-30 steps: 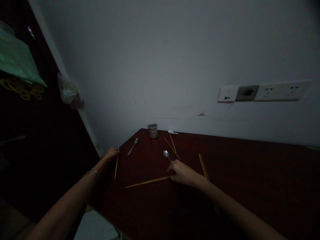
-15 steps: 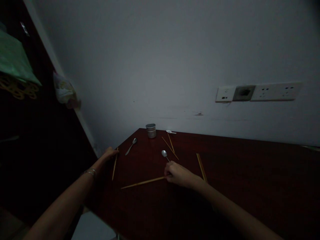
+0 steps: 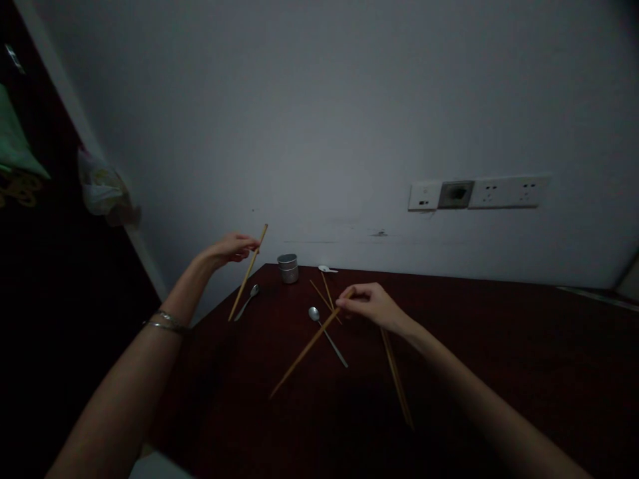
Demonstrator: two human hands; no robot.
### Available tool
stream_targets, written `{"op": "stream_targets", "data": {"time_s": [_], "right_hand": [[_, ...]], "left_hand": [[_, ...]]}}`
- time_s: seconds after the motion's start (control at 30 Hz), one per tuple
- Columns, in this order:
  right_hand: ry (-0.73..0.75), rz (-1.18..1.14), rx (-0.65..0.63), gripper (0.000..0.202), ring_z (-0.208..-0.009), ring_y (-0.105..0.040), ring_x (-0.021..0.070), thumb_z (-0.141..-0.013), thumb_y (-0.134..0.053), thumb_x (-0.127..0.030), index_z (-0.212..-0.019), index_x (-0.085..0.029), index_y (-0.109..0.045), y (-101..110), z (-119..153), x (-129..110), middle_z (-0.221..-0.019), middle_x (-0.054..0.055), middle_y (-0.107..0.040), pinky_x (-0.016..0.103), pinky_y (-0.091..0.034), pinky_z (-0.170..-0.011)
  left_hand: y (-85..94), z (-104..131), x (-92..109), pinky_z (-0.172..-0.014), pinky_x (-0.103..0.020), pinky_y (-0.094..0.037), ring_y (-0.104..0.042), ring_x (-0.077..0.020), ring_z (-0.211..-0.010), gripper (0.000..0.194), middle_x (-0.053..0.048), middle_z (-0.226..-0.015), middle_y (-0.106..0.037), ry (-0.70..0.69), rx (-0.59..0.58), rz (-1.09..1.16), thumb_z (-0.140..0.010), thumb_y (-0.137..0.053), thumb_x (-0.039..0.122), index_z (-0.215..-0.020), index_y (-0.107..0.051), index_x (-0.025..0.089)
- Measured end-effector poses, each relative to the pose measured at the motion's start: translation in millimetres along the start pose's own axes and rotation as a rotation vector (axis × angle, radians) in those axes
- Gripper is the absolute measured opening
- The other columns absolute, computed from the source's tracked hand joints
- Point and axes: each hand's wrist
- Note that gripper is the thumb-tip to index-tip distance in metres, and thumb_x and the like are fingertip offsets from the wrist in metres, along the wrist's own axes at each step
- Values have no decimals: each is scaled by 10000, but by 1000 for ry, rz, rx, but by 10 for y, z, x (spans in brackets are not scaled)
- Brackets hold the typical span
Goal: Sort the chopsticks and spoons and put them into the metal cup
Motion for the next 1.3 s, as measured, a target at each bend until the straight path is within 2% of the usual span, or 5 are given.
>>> {"op": "stream_targets", "data": {"time_s": [0.1,0.27,0.4,0.73,1.3], "right_hand": [[-31,-69,130,285,-541,-576,103,-698,-608,-395,-767,-119,-628,218,75,-176,-659,50,-651,217,-466,-516],[-8,-73,342,306,-489,-556,95,-672,-627,-424,-740,-126,-632,539,217,-343,-664,58,-652,197,-439,-423],[7,-69,450,303,-555,-580,124,-649,-649,-413,-740,-124,-652,754,281,-362,-654,48,-637,203,-454,-420],[52,48,426,331,-526,-510,92,-688,-602,-431,-786,-125,-680,955,253,-299,-599,8,-577,172,-421,-377],[1,40,446,283,-433,-489,60,-673,-621,-404,-724,-126,-625,1072,205,-172,-600,-8,-577,167,-416,-346]], "left_hand": [[-289,56,471,-443,-189,-198,-319,-39,-466,261,20,-519,-444,-202,-254,254,-738,-568,351,-785,-621,100],[-911,310,1110,-439,-203,-251,-407,-59,-490,235,-55,-690,-600,-331,-358,362,-706,-594,361,-789,-652,149],[-1373,506,1376,-412,-197,-251,-420,-52,-450,244,-31,-650,-591,-387,-440,450,-692,-606,367,-796,-651,150],[-2017,686,1499,-359,-170,-234,-359,-45,-348,270,59,-419,-451,-359,-424,539,-725,-582,380,-812,-637,130],[-2302,681,1520,-348,-164,-259,-380,-45,-344,220,65,-427,-459,-303,-446,571,-737,-585,350,-788,-615,138]]}}
Point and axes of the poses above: each hand's wrist, its own z-axis away from the middle knuckle, its own y-axis out of the back of the hand, x = y × z
